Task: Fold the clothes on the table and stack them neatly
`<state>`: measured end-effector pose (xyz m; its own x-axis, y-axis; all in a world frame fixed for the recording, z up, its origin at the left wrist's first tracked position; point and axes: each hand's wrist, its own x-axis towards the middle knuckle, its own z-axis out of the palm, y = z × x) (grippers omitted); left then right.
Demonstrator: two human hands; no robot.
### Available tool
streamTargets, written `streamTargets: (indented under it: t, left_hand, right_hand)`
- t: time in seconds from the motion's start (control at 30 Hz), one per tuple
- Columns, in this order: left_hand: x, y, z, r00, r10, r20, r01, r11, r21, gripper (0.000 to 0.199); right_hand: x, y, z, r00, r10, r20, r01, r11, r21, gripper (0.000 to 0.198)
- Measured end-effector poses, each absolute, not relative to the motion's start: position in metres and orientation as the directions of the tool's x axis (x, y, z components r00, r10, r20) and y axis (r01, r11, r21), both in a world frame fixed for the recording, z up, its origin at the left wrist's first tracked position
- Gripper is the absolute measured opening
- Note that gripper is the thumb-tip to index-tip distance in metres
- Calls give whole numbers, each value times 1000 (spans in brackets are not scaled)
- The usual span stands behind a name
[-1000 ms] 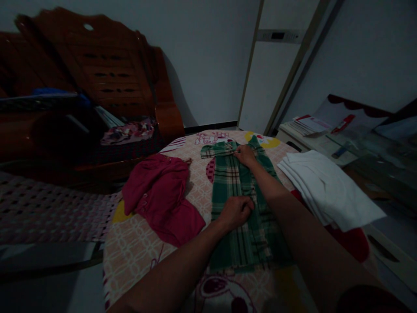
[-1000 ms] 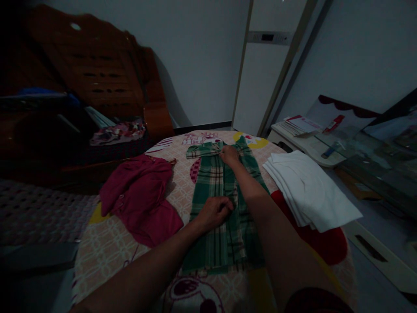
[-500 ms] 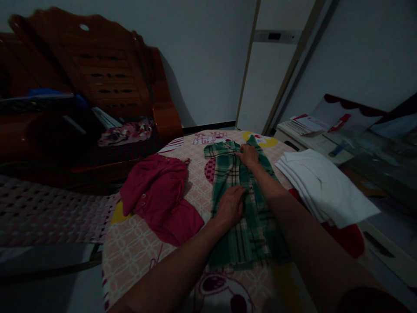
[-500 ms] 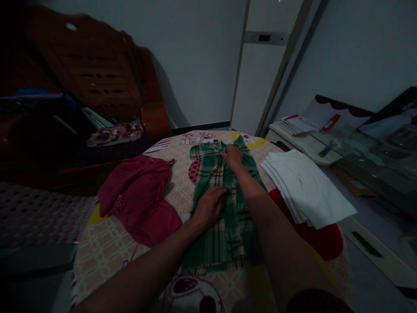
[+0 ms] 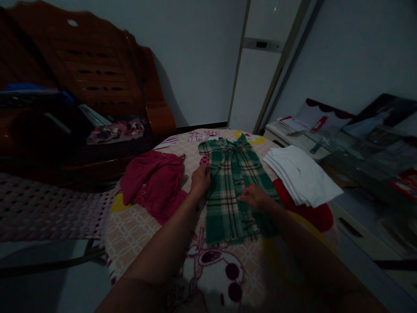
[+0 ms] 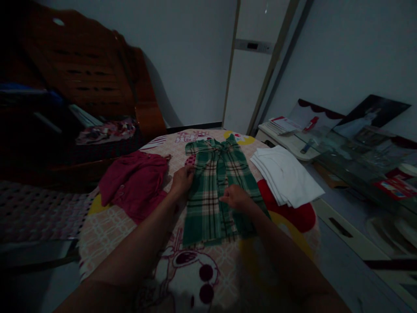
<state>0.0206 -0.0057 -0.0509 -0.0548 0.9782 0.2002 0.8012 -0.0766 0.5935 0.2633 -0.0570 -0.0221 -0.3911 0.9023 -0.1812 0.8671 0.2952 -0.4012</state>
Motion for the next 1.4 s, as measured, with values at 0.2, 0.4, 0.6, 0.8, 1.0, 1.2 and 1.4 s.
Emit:
streamTargets:
  t: [0.2,0.4,0.6,0.8,1.0,1.2,1.4]
  left_hand:
    - [25,-11,-48,-54,991,119,884,-8,468,33]
    - [27,-16,-47,-36,993,110,869,-23,495,40]
    - [23,-16,-43,-53,991,121,833,-23,553,39]
    - [25,-24,-44,-31,992,121,845,-39,533,42]
    - [42,-45,-30,96,938,332,863,-245,442,28]
    - [61,-97,-10,686,718,122,577,-638,509,16]
    - [72,-162,-21,782,621,48,598,-770,221,37]
  right_hand:
    - [259,-102,-29,-360,923,-140,897,301,-325,26]
    - [253,-116,-22,-311,937,-161,896,233,-377,19]
    - [246,-126,-14,-255,944,-209,926,176,-334,23]
    - [243,-129,-15,-163,963,-213,948,93,-304,18]
    - [261,-137,-16,-136,988,-80,890,86,-448,14]
    - [309,-154,-10,-286,955,72,777,275,-566,9]
    - [328,-178,-37,-525,836,159,795,548,-261,42]
